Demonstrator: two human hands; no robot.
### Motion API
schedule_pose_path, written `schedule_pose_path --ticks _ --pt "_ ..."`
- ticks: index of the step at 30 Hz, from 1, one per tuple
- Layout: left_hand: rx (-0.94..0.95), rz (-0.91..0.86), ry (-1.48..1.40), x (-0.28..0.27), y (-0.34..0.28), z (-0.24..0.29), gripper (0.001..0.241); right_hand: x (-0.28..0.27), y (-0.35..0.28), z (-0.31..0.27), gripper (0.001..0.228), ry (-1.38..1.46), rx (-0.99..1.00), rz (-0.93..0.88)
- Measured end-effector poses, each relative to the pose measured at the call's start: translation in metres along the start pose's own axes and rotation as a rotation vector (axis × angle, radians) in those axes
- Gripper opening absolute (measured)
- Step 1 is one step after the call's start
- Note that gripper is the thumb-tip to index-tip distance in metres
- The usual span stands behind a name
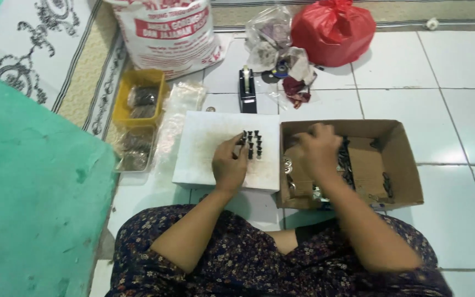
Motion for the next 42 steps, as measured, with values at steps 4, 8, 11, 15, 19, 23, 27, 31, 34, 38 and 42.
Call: schedule_pose_path --ticks 4,8,11,15,19,23,27,31,34,38,42 --pt "0.255 -0.056 0.053 0.057 -0.003 0.004 0.029 -0.014 -0.024 0.087 0.015 -0.011 0.213 -0.179" --pt "0.334 -0.406 0.19 0.123 -0.022 0.02 0.028 0.008 -0.066 0.146 0.016 0.135 0.48 -0.277" --pt "0.314 -0.631 0.303 0.171 -0.04 0.028 0.027 0.048 -0.097 0.173 0.019 0.219 0.636 -0.352" --pt "0.256 -0.731 0.404 0.225 -0.052 0.033 0.023 0.08 -0.104 0.186 0.027 0.271 0.654 -0.479" --pt "0.148 -0.787 0.517 0.282 -0.053 0.012 0.022 0.058 -0.082 0.154 0.019 0.142 0.527 -0.569" --pt "0.12 -0.82 0.591 0.298 -0.061 0.002 0.029 0.125 -0.095 0.168 0.029 0.362 0.547 -0.548" --pt "0.105 -0.789 0.543 0.294 -0.062 -0.006 0.031 0.153 -0.097 0.174 0.028 0.306 0.525 -0.62" --pt "0.034 -0.746 0.433 0.253 -0.054 0.022 0.035 0.125 -0.095 0.171 0.024 0.364 0.554 -0.571" --pt "-0.074 -0.716 0.224 0.225 -0.052 0.04 0.041 0.106 -0.099 0.169 0.019 0.635 0.655 -0.41" --pt "-0.277 -0.668 -0.247 0.219 -0.061 0.036 0.04 0.082 -0.096 0.153 0.03 1.212 0.93 -0.302" --pt "-0.379 -0.543 -0.526 0.204 -0.069 0.048 0.027 0.033 -0.081 0.121 0.023 1.402 0.956 -0.287"
Point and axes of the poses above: each hand's wrist, its own y-axis towards the middle knuckle, its own x-axis out of the palm, z = x × y, the point moved 2 cm from there along y, towards the middle knuckle, and after that the axes turned 11 degrees about -x, right-handed, at the moved point
